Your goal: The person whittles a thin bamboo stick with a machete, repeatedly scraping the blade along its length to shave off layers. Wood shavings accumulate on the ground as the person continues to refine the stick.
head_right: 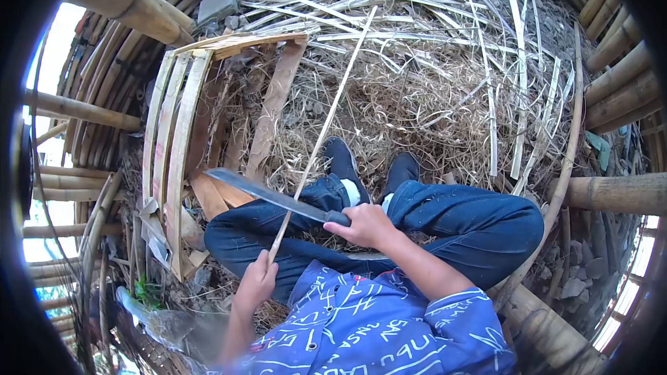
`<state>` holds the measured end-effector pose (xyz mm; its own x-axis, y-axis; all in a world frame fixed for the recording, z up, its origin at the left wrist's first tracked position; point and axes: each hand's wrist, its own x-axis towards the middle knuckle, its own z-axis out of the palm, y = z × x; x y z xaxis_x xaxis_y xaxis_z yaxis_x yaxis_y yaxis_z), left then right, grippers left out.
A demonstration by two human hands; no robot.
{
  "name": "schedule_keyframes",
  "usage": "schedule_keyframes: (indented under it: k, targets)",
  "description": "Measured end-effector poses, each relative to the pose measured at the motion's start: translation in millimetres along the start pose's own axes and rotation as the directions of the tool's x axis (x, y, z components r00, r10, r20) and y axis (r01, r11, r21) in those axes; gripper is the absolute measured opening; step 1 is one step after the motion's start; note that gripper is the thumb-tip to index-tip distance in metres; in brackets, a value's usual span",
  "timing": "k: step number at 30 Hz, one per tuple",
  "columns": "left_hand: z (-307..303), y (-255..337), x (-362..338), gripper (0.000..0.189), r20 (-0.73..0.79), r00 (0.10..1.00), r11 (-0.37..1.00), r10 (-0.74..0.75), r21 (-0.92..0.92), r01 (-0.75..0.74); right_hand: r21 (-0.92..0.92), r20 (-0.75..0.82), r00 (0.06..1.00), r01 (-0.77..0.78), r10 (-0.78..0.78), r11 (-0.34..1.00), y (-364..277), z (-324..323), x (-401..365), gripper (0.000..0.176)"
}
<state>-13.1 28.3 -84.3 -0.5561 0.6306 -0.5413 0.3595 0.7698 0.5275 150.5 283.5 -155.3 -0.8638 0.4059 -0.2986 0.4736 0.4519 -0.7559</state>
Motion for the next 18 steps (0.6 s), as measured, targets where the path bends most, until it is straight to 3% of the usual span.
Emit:
schedule_keyframes:
  k: [2, 4, 9, 12, 18]
  targets:
    - [-1, 7, 1, 0.033, 0.021, 1.000, 1.000, 0.018, 0.009, -0.018, 0.015, 0.023, 0.999, 0.022, -0.022, 1.000, -10, 4, -3, 0.065]
    - [-6, 21, 2, 0.033, 0.193, 0.978, 0.997, -0.078, -0.010, 0.081, 0.037, 0.040, 0.999, 0.028, -0.029, 0.999, -20, 7, -6, 0.065]
    - [6, 30, -2, 0.032, 0.127, 0.991, 0.997, -0.046, -0.047, 0.053, 0.014, 0.037, 0.999, 0.029, -0.029, 0.999, -20, 10, -8, 0.065]
    - [11, 27, -8, 0.027, 0.090, 0.995, 0.997, -0.032, -0.066, 0.038, -0.158, -0.037, 0.998, 0.052, -0.059, 0.986, -7, -3, 0, 0.066]
    - [13, 30, -36, 0.022, 0.125, 0.991, 0.998, -0.044, -0.048, 0.050, -0.362, -0.202, 0.977, -0.143, 0.072, 0.921, 53, -61, 43, 0.073]
